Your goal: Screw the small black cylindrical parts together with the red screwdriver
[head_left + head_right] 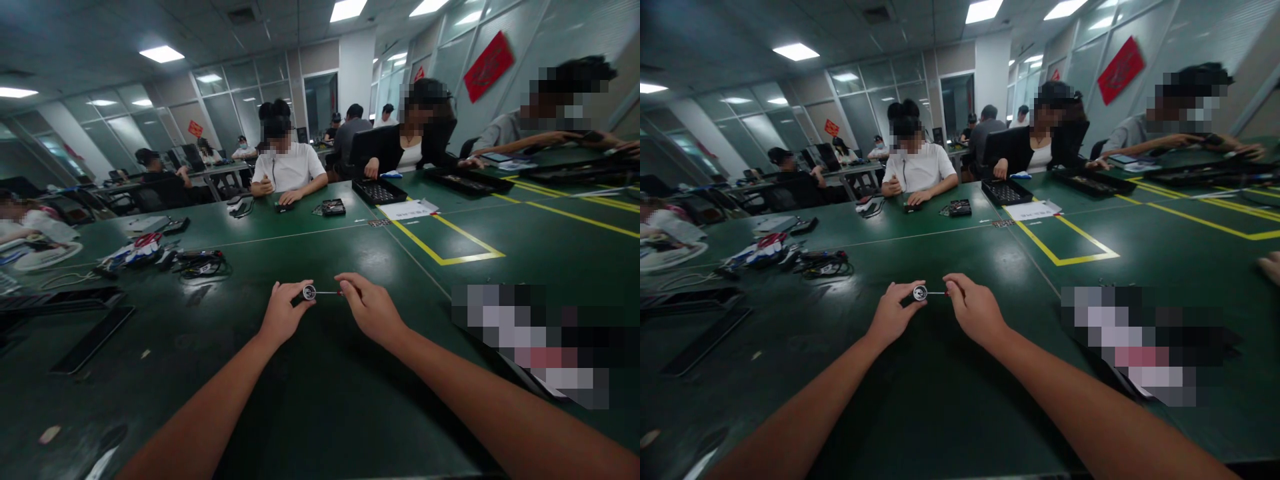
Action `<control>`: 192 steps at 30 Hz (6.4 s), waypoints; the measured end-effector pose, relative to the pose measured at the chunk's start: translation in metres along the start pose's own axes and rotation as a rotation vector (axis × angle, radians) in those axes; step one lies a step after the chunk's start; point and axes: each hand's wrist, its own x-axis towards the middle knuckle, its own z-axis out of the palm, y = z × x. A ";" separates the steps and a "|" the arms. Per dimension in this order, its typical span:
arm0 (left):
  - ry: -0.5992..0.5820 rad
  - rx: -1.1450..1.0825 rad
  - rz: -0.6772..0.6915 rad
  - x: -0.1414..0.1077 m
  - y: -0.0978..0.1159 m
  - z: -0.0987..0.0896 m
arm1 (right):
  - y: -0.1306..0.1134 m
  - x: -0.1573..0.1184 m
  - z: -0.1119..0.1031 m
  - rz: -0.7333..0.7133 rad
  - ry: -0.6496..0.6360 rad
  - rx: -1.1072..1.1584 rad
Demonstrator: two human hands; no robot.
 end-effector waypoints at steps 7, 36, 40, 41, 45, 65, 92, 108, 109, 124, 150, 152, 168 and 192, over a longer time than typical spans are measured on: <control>0.052 0.003 0.020 0.001 -0.006 -0.002 | -0.001 -0.003 0.004 -0.026 -0.028 0.115; -0.056 0.092 0.039 -0.001 0.008 0.001 | 0.026 0.013 0.018 0.388 0.267 0.800; -0.049 0.079 0.046 -0.001 0.008 0.002 | 0.018 0.009 0.017 0.294 0.211 0.640; -0.049 0.078 0.048 -0.002 0.008 0.002 | 0.017 0.008 0.017 0.276 0.205 0.608; -0.039 0.091 0.044 -0.002 0.008 0.002 | 0.010 0.005 0.012 0.197 0.194 0.504; -0.041 0.086 0.046 -0.002 0.004 -0.001 | -0.004 -0.001 -0.004 -0.093 -0.057 0.078; -0.018 0.040 0.079 -0.002 0.005 0.001 | -0.005 -0.003 0.000 0.048 0.085 0.178; -0.065 0.058 0.090 0.001 0.003 0.000 | 0.028 0.015 0.016 0.448 0.305 0.779; -0.060 0.055 0.090 0.001 0.004 0.001 | 0.026 0.015 0.016 0.424 0.302 0.762; -0.049 0.068 0.071 0.000 0.007 0.001 | 0.010 0.005 0.010 0.142 0.196 0.493; -0.062 0.066 0.076 -0.002 0.003 -0.001 | 0.002 0.005 -0.002 0.163 0.104 -0.137; -0.058 0.066 0.075 -0.002 0.002 -0.001 | 0.003 0.005 -0.001 0.134 0.082 -0.100; -0.063 0.055 0.078 -0.002 0.003 0.000 | 0.000 0.000 -0.002 0.078 0.096 0.045; -0.075 0.093 0.140 -0.001 0.006 -0.003 | 0.015 0.008 0.014 0.308 0.209 0.594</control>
